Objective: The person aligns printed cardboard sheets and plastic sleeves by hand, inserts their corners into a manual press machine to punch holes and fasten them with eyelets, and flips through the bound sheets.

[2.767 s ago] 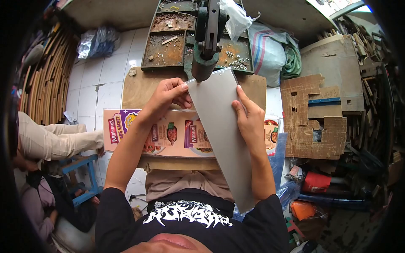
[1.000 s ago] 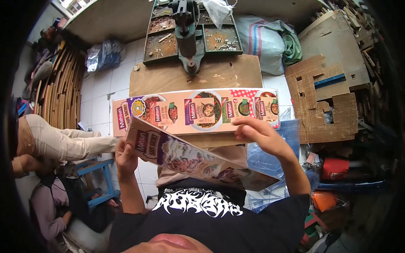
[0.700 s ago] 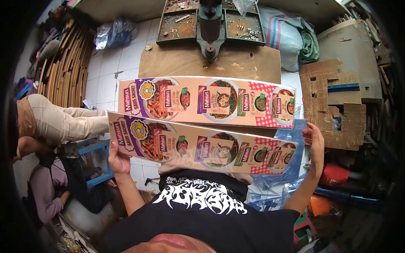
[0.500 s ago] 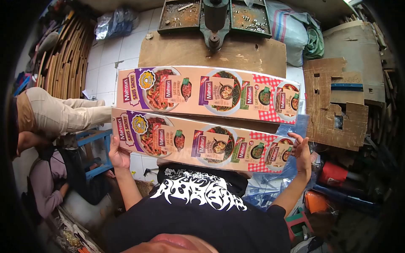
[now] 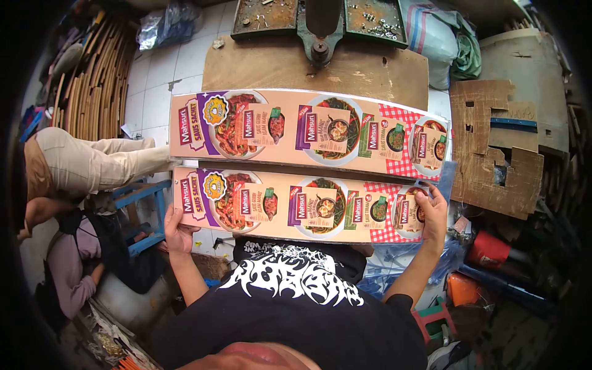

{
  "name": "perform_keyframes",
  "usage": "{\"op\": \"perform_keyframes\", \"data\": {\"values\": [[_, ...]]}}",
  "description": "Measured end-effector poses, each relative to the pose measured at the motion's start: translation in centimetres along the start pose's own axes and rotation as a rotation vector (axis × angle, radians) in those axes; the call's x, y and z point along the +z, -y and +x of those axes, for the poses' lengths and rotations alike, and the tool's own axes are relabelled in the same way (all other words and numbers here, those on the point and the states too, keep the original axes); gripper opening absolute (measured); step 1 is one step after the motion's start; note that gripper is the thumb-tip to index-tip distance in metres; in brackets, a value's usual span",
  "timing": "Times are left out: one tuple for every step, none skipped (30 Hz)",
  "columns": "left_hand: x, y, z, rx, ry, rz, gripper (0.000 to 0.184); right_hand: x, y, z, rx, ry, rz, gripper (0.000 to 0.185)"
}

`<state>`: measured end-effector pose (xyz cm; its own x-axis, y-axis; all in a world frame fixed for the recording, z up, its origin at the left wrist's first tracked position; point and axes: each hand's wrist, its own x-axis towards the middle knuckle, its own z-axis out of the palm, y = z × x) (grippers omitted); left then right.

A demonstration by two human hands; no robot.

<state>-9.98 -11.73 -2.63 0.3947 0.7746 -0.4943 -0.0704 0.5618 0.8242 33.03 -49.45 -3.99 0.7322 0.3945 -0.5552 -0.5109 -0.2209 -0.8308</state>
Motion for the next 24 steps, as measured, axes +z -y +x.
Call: {"op": "perform_keyframes", "data": {"values": [[-0.1,0.0,-0.1,-0.004,0.000,0.007,0.024,-0.1,-0.3,0.1,-0.011,-0.006,0.011,0.039],[-0.3,0.0,-0.1,-0.009,0.000,0.016,0.024,-0.1,-0.6,0.5,-0.011,-0.001,0.008,0.039],[-0.4,0.2,0.2,-0.009,-0.005,0.014,0.024,0.1,-0.7,0.7,-0.039,-0.014,0.008,0.039],[-0.5,0.5,0.8,0.005,-0.005,0.004,0.024,0.2,-0.7,0.8,-0.066,-0.030,0.009,0.038],[-0.5,0.7,1.2,0.017,-0.001,-0.003,0.024,0.2,-0.4,1.1,-0.098,-0.023,0.003,0.036],[-0.4,0.6,1.5,0.015,0.003,-0.003,0.024,0.3,-0.2,1.3,-0.098,-0.028,0.003,0.036],[-0.3,0.6,1.7,0.032,0.017,0.000,0.023,0.2,-0.1,1.5,-0.122,-0.022,-0.009,0.035],[-0.2,0.5,1.8,0.051,0.033,0.001,0.023,0.2,-0.1,1.6,-0.149,-0.016,-0.020,0.034],[-0.3,0.5,1.8,0.065,0.045,0.016,0.023,0.2,-0.3,1.6,-0.175,-0.020,-0.015,0.032],[-0.4,0.6,1.8,0.071,0.053,0.014,0.023,0.2,-0.5,1.5,-0.185,-0.022,-0.012,0.032],[-0.5,0.8,2.0,0.092,0.060,0.006,0.023,0.2,-0.6,1.4,-0.197,-0.030,-0.034,0.033],[-0.6,0.9,2.1,0.112,0.066,0.000,0.022,0.1,-0.8,1.4,-0.208,-0.038,-0.055,0.034],[-0.8,1.2,2.3,0.124,0.058,0.005,0.022,0.1,-1.0,1.3,-0.215,-0.038,-0.054,0.034],[-0.9,1.4,2.5,0.129,0.062,0.003,0.022,0.2,-1.3,1.5,-0.234,-0.051,-0.051,0.033],[-0.9,1.7,2.6,0.142,0.061,0.005,0.022,0.2,-1.5,1.5,-0.254,-0.065,-0.049,0.031],[-0.9,1.8,2.7,0.154,0.060,0.008,0.022,0.4,-1.5,1.4,-0.274,-0.080,-0.046,0.030],[-0.9,2.0,2.8,0.160,0.068,0.014,0.023,0.6,-1.6,1.3,-0.286,-0.097,-0.042,0.027],[-0.9,2.1,3.0,0.158,0.071,0.015,0.023,0.4,-1.7,1.3,-0.286,-0.101,-0.041,0.027],[-1.0,2.2,3.1,0.165,0.076,0.019,0.024,0.2,-2.0,1.5,-0.297,-0.099,-0.041,0.026],[-1.1,2.3,3.3,0.170,0.079,0.023,0.025,0.0,-2.2,1.6,-0.306,-0.096,-0.042,0.025],[-1.2,2.5,3.4,0.167,0.079,0.024,0.025,-0.1,-2.3,1.7,-0.310,-0.098,-0.052,0.025],[-1.3,2.6,3.6,0.170,0.088,0.014,0.027,-0.1,-2.4,1.7,-0.309,-0.100,-0.051,0.025],[-1.4,2.6,3.6,0.172,0.098,0.004,0.028,-0.1,-2.4,1.7,-0.319,-0.110,-0.088,0.026],[-1.4,2.7,3.6,0.172,0.099,0.004,0.028,-0.1,-2.4,1.7,-0.330,-0.120,-0.126,0.027]]}}
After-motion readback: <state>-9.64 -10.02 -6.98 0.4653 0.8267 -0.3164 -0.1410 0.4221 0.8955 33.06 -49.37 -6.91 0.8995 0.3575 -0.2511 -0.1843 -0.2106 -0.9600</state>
